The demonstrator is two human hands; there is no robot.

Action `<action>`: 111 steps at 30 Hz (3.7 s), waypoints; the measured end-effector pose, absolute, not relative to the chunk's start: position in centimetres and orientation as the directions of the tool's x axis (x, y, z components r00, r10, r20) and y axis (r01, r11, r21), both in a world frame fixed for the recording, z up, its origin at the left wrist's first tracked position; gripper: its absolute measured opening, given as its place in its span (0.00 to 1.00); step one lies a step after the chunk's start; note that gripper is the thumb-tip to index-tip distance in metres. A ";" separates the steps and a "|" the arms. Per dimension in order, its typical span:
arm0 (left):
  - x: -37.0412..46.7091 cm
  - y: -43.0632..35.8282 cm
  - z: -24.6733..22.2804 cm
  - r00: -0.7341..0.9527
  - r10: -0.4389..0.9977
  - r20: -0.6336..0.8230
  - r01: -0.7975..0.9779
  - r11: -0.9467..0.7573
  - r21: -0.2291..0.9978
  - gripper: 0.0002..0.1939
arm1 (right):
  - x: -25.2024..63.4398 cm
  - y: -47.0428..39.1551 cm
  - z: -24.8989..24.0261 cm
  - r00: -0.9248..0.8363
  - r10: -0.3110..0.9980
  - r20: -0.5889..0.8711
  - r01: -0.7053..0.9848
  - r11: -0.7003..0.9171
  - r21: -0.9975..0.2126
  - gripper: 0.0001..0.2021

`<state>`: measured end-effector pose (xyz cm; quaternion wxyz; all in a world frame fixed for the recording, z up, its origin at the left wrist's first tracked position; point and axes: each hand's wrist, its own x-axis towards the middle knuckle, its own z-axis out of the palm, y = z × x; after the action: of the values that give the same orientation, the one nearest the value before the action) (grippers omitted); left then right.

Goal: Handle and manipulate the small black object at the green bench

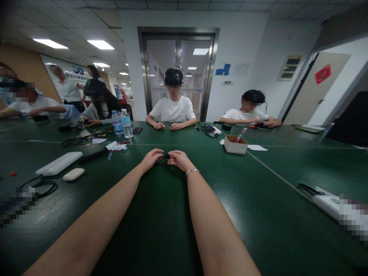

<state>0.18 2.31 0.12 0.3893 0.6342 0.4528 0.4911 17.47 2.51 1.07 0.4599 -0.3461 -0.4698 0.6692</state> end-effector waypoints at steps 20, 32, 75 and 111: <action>0.1 2.5 -0.1 0.117 0.958 0.261 0.213 -0.281 0.936 0.10 | 17.4 2.3 1.3 -0.337 0.941 -0.036 -0.292 -0.141 -0.946 0.02; 0.0 2.5 -0.1 0.132 0.959 0.249 0.201 -0.272 0.941 0.11 | 17.4 2.3 1.3 -0.342 0.939 -0.039 -0.281 -0.142 -0.949 0.01; 0.1 2.6 -0.1 0.098 0.962 0.256 0.200 -0.271 0.942 0.10 | 17.4 2.0 1.5 -0.346 0.938 -0.038 -0.275 -0.140 -0.951 0.03; 0.1 2.7 -0.1 0.125 0.956 0.265 0.254 -0.289 0.923 0.11 | 17.4 2.1 1.5 -0.353 0.935 -0.034 -0.278 -0.140 -0.951 0.03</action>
<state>0.12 2.65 -0.07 0.3733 0.6506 0.4649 0.4703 17.35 2.10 1.51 0.4517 -0.3457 -0.4755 0.6711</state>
